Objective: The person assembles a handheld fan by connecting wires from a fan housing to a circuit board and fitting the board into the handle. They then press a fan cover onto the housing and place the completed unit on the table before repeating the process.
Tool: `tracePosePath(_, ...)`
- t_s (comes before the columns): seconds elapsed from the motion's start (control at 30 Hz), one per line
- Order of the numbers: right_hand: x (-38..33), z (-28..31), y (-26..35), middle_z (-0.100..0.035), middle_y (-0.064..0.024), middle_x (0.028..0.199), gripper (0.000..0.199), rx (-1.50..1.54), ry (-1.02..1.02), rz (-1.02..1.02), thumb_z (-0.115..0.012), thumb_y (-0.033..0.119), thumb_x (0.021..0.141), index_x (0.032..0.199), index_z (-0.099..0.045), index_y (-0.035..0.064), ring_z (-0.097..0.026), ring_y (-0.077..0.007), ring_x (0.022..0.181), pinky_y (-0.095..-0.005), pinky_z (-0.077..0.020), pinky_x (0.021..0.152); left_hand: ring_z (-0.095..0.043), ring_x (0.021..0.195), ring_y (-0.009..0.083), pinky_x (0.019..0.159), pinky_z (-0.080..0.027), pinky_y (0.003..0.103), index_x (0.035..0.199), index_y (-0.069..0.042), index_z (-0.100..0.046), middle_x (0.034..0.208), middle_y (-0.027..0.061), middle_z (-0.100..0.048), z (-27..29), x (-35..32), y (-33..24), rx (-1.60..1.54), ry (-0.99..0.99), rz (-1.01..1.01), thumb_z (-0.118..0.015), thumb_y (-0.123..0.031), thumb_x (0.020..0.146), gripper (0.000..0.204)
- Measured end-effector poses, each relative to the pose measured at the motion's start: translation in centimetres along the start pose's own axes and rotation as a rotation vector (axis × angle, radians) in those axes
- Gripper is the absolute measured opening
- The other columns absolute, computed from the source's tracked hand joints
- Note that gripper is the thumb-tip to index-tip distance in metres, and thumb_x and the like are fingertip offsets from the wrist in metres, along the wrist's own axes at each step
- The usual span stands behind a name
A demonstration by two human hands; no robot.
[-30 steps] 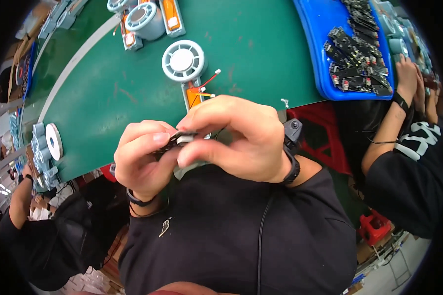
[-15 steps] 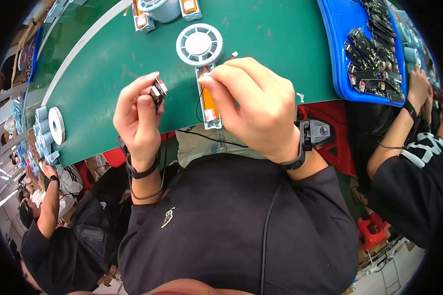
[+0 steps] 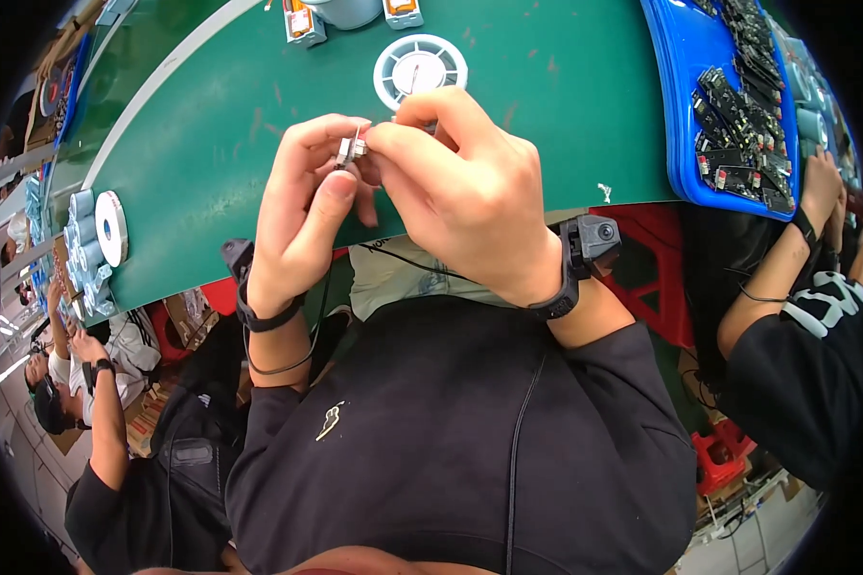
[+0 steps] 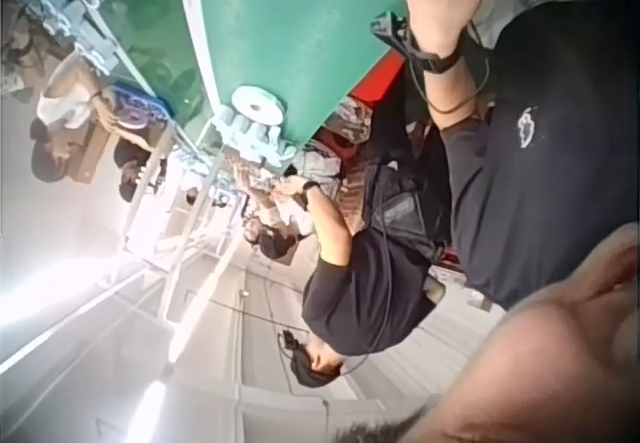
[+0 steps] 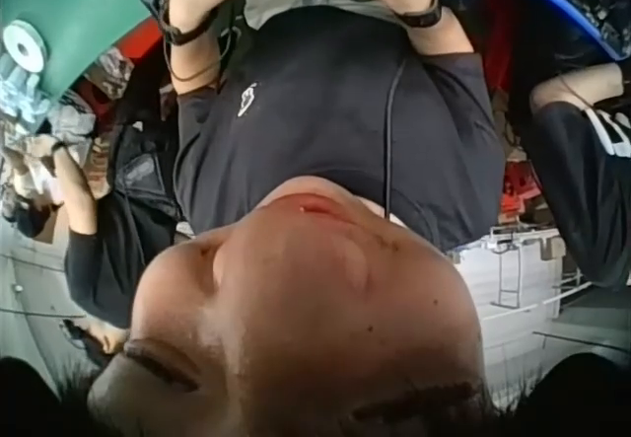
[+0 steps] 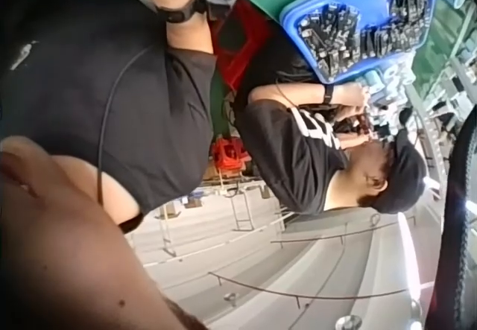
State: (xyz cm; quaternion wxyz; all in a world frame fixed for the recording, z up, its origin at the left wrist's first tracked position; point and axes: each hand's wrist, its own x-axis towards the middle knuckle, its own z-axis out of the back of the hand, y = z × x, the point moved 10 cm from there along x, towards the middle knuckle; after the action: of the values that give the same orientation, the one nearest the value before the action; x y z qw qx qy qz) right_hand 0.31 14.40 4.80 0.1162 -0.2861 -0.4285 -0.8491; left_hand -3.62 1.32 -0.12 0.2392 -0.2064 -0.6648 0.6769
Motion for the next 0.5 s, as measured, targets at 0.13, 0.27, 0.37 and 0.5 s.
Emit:
tracePosePath(0.13,0.0,-0.3,0.1,-0.071,-0.0101,0.098,0.023,0.065,-0.048,0.036,-0.076,-0.012,0.078,0.098,-0.073,0.0004,-0.064,-0.011,0.063,-0.0248,-0.0483,0.052,-0.062,0.084,0.0167,0.078,-0.052,0.031,0.145,0.001,-0.037,0.114,0.0149,-0.062,-1.3,0.3,-0.1,-0.183,0.096,0.056,-0.051,-0.016,0.107,0.043)
tracePosePath(0.27,0.0,-0.1,-0.4,-0.071,-0.0098,0.098,0.021,0.133,-0.039,-0.048,-0.077,-0.01,0.079,0.097,-0.073,0.0003,-0.061,-0.0092,0.058,-0.0234,-0.0443,0.049,-0.062,0.081,0.0165,0.076,-0.052,0.03,0.145,0.001,-0.036,0.115,0.0145,-0.061,-1.7,0.3,-0.5,-0.19,0.095,0.04,-0.05,-0.019,0.108,0.044)
tracePosePath(0.37,-0.3,-0.1,-1.2,-0.072,-0.0091,0.096,0.02,0.172,0.018,-0.171,-0.077,-0.01,0.08,0.097,-0.072,0.0006,-0.058,-0.0082,0.056,-0.0225,-0.0424,0.048,-0.062,0.081,0.0159,0.077,-0.052,0.03,0.146,0.001,-0.037,0.115,0.0144,-0.061,-1.9,0.3,0.0,-0.143,0.088,0.041,-0.049,-0.018,0.109,0.044)
tracePosePath(0.5,-0.1,-0.4,-1.1,-0.072,-0.0075,0.091,0.021,0.151,0.012,-0.137,-0.077,-0.009,0.08,0.097,-0.071,0.0009,-0.055,-0.0076,0.053,-0.022,-0.04,0.047,-0.061,0.081,0.0148,0.079,-0.053,0.03,0.147,0.001,-0.038,0.116,0.0141,-0.061,-1.1,0.1,0.1,-0.109,0.067,0.06,-0.049,-0.016,0.108,0.044)
